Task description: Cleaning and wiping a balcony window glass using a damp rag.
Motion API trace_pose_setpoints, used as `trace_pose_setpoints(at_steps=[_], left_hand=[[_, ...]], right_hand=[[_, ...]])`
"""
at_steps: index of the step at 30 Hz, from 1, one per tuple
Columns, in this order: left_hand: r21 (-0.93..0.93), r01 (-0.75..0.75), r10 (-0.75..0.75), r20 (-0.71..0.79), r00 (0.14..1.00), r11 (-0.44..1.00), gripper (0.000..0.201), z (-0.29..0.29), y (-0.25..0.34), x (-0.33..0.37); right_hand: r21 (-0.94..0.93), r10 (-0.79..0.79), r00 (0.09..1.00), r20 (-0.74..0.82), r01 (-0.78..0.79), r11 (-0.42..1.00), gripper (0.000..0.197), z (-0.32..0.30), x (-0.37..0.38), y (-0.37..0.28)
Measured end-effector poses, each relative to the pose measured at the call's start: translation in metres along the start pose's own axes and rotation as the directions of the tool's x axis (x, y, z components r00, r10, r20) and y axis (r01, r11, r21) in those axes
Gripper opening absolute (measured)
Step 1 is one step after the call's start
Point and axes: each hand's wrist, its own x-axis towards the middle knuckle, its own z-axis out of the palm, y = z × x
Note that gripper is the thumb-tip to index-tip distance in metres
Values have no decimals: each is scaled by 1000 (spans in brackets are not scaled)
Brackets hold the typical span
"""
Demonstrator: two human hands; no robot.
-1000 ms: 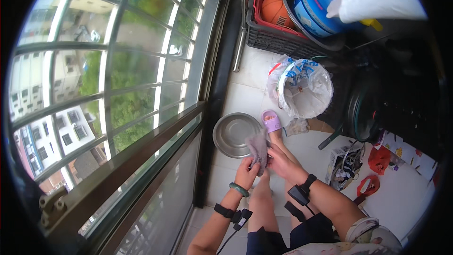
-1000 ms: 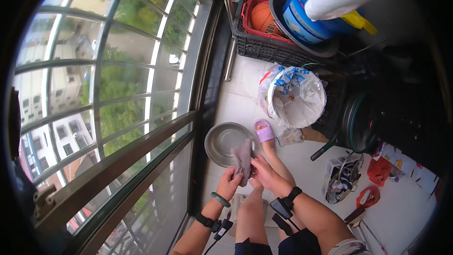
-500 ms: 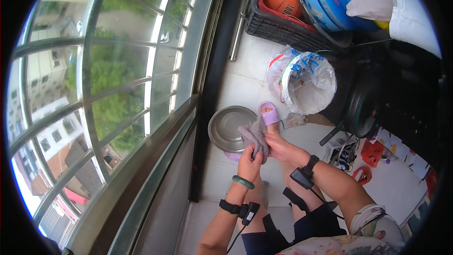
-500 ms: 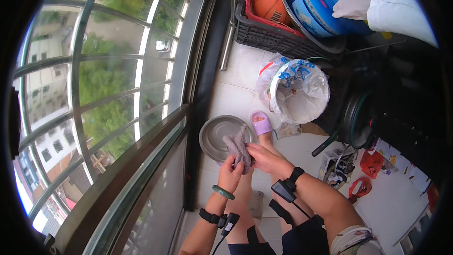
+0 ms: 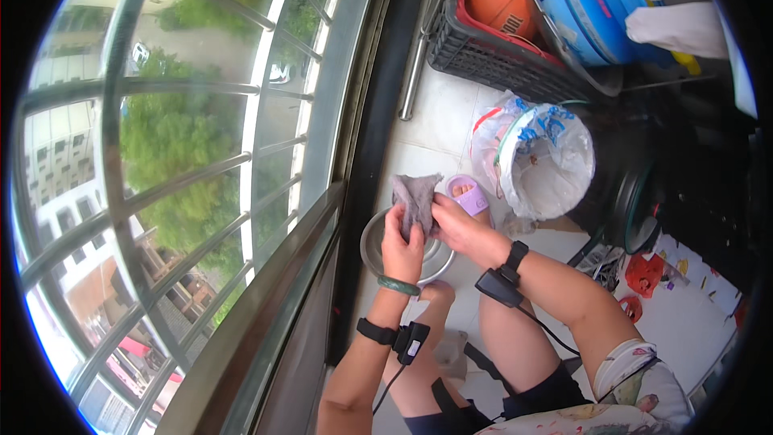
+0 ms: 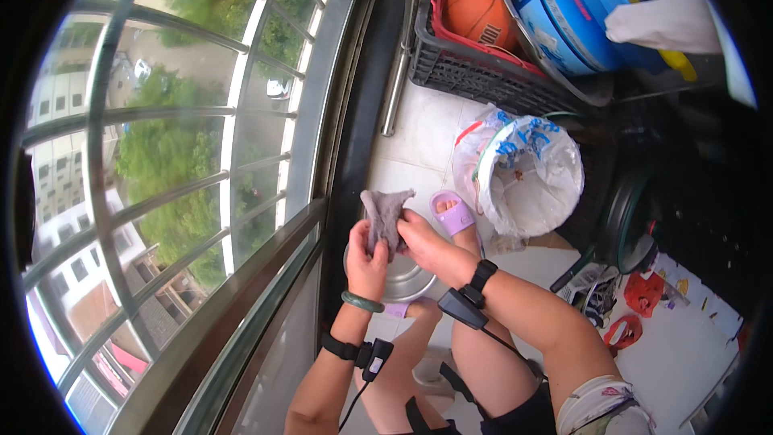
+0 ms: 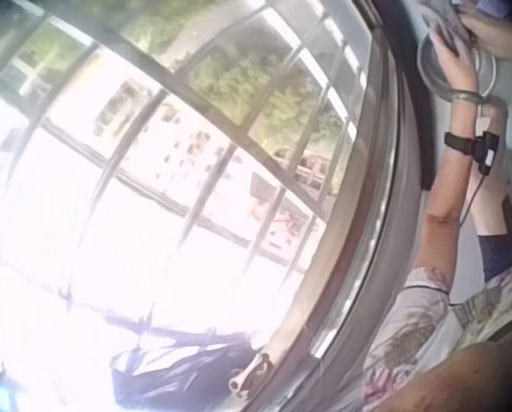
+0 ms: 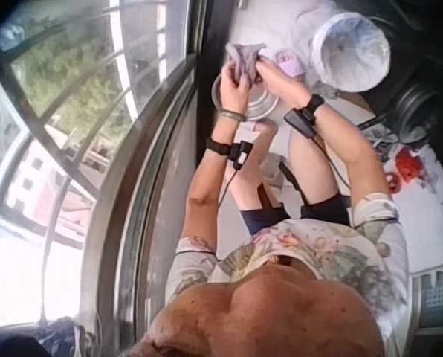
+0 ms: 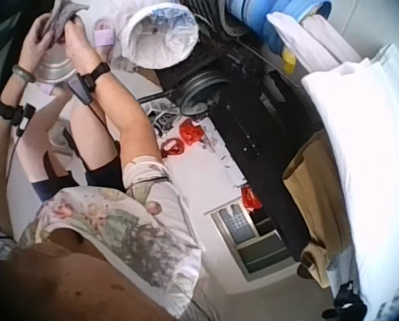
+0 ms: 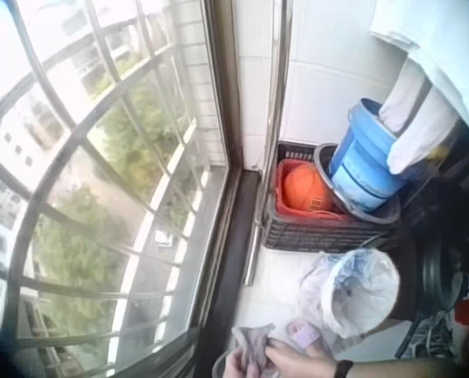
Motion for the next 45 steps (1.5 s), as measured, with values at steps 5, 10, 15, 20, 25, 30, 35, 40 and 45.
trace_pose_setpoints(at_steps=[5,10,15,20,25,30,35,40,45], left_hand=[[-138,-204,180,-165,970,969,49,19,-17,78],[13,-208,201,-323,925,978,57,43,-24,149],[92,-143,166,-338,926,985,58,48,-86,209],[614,-104,298,-222,928,782,71,74,-123,253],[868,-134,287,-11,958,479,71,58,-154,274],[931,-224,296,136,945,289,74,56,-166,286],[927,-274,282,200,938,256,81,47,-183,286],[931,-269,224,215,951,246,86,53,-185,292],[942,-243,160,209,965,233,88,54,-184,293]], right_hand=[[8,-108,993,49,107,994,28,-2,80,-55],[157,-308,951,26,300,941,27,-6,161,-141],[76,-542,838,-71,546,834,21,24,228,-201],[-163,-855,486,-181,842,514,23,5,319,-265],[-441,-844,478,-244,720,535,41,10,349,-261],[-831,-904,366,-223,414,373,55,-14,382,-261],[-962,-934,337,-117,197,192,52,-21,399,-254],[-993,-952,284,-114,8,121,45,-12,404,-255],[-989,-947,292,-132,25,146,44,-10,406,-255]])
